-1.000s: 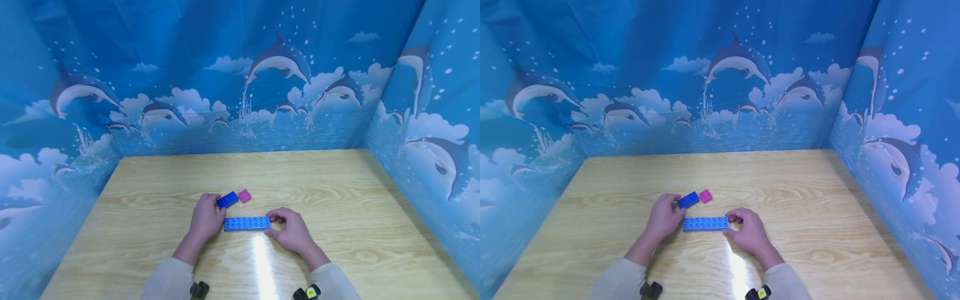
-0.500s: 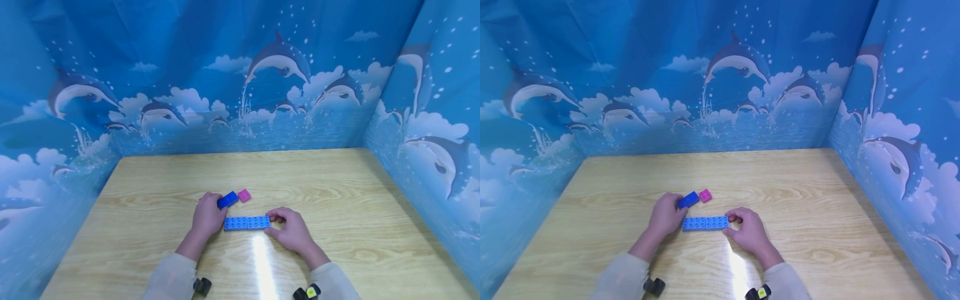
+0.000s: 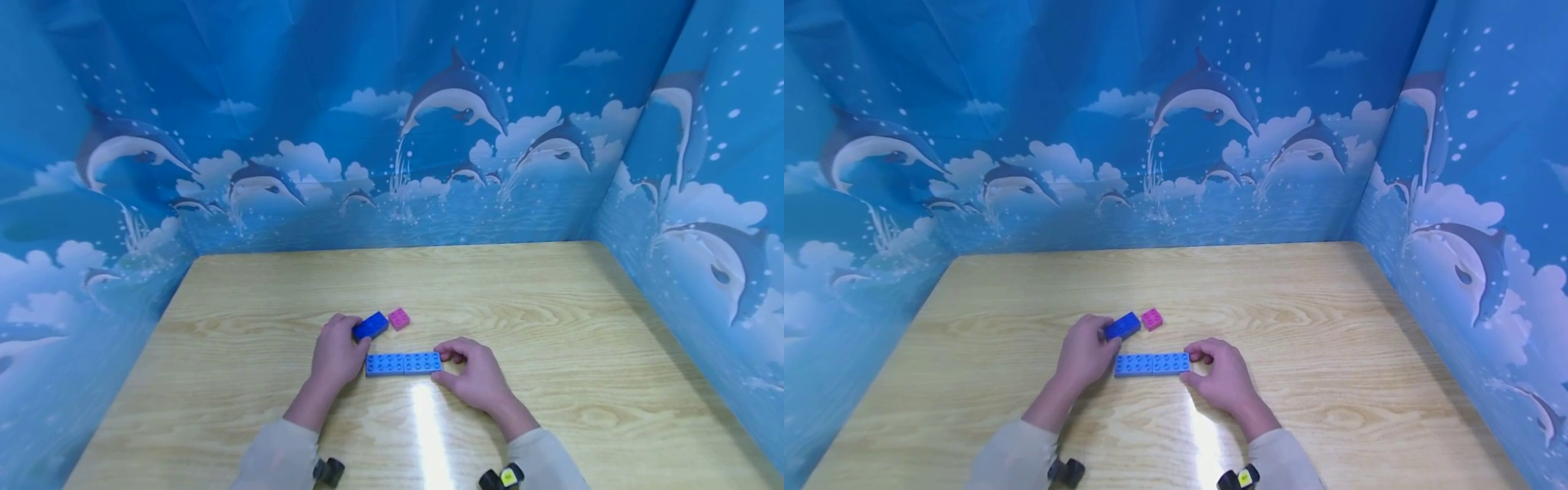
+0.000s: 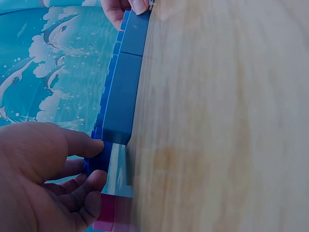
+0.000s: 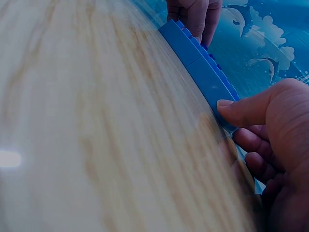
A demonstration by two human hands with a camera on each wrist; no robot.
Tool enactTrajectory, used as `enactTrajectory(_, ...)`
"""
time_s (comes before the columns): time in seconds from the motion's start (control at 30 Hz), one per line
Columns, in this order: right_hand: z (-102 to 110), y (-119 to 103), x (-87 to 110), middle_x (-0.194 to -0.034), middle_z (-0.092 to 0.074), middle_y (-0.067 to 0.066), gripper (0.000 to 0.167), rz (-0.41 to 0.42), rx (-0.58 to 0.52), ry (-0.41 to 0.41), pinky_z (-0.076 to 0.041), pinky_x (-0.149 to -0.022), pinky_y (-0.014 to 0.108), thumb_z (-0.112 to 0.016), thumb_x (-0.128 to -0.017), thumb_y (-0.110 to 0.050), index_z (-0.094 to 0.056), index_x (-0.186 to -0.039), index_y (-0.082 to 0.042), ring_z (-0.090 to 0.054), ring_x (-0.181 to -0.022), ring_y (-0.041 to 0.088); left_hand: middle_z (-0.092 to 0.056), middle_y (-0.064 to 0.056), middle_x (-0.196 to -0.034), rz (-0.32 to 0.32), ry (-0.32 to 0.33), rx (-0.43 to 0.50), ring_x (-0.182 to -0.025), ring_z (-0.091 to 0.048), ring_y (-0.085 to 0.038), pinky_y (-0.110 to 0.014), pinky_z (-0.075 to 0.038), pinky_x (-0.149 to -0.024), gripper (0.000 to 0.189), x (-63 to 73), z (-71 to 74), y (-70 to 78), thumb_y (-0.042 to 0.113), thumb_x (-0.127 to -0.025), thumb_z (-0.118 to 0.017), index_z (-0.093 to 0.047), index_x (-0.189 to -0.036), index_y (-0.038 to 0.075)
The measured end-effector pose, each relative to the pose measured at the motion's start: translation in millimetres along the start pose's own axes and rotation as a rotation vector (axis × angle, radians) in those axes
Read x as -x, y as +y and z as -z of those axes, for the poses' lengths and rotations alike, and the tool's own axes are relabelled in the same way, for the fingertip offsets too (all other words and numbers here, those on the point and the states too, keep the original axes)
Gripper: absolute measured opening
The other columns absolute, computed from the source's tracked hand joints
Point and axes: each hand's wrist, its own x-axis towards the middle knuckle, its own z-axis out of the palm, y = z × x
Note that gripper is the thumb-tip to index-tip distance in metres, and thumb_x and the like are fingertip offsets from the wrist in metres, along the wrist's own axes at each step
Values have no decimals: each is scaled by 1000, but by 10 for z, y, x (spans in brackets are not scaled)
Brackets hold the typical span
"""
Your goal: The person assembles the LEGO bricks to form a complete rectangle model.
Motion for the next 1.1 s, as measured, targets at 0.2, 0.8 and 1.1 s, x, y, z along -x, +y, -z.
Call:
enactTrajectory(0.2,0,-10,0,-91,-63,-7,32,5,2,5,-49,-81,39,-88,-76,-12,-74,-104,-17,-56,-86,14,-64,-12,-109,-27,6,26,-95,-61,-26,-43,-52,-86,37,38,49,22,16,-86,-79,-69,-118,1)
enactTrajectory(0.8,2,-14,-9,-91,-63,-10,34,-23,3,-3,-48,-81,37,-88,-74,-13,-74,-104,-19,-56,-87,14,-61,-1,-108,-180,-96,213,-71,-53,-10,-25,-50,-62,35,139,93,73,13,-86,-79,-69,-119,7)
enactTrajectory(1.1,-5,-4,-9,-90,-63,-8,33,-5,4,1,-49,-81,38,-88,-74,-12,-74,-103,-18,-56,-86,14,-58,6,-107,-212,-192,214,-76,-54,-11,-25,-51,-62,34,174,98,80,18,-89,-78,-69,-121,13)
